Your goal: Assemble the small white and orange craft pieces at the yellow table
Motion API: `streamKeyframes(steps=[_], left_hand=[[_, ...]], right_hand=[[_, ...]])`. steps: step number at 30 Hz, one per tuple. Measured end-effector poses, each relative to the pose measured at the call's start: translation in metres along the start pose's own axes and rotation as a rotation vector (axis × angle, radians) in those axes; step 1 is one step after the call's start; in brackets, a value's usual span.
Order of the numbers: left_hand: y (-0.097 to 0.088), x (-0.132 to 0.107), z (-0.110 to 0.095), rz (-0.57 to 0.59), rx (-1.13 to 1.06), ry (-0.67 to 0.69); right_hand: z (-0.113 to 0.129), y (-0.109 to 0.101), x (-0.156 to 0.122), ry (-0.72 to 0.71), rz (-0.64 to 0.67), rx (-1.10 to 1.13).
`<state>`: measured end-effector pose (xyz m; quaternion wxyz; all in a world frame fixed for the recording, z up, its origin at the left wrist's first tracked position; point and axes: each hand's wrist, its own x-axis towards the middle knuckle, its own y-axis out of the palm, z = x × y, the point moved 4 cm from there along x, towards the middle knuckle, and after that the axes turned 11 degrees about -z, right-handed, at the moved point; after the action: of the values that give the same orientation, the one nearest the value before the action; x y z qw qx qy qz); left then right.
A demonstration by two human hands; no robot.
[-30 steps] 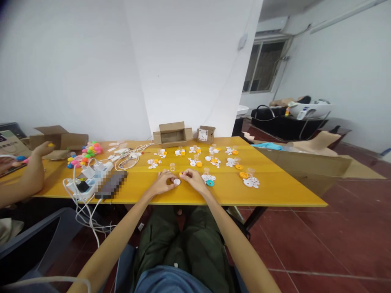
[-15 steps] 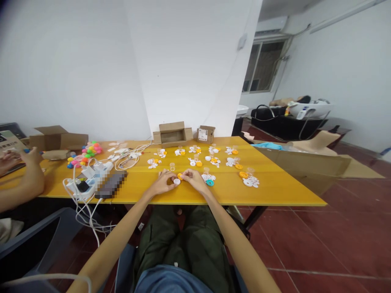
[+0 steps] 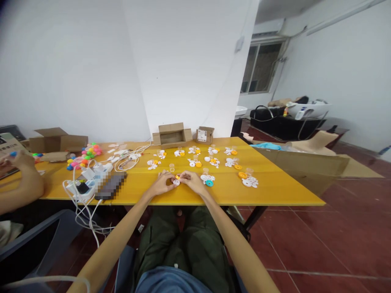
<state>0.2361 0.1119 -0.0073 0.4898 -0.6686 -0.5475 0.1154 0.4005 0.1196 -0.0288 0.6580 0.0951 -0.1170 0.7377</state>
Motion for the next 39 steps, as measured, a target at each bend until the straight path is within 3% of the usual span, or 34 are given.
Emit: streamKeyframes(steps=[12, 26, 39], left_hand=[[-0.002, 0.000, 0.000, -0.023, -0.024, 0.003], [-0.003, 0.000, -0.001, -0.021, -0.031, 0.010], [-0.002, 0.000, -0.001, -0.011, -0.003, 0.006]], right_hand=[[-0.001, 0.001, -0.003, -0.036, 0.024, -0.048], [0.013, 0.007, -0.014, -0.306, 0.020, -0.300], [0.013, 0.007, -0.018, -0.411, 0.018, -0.408]])
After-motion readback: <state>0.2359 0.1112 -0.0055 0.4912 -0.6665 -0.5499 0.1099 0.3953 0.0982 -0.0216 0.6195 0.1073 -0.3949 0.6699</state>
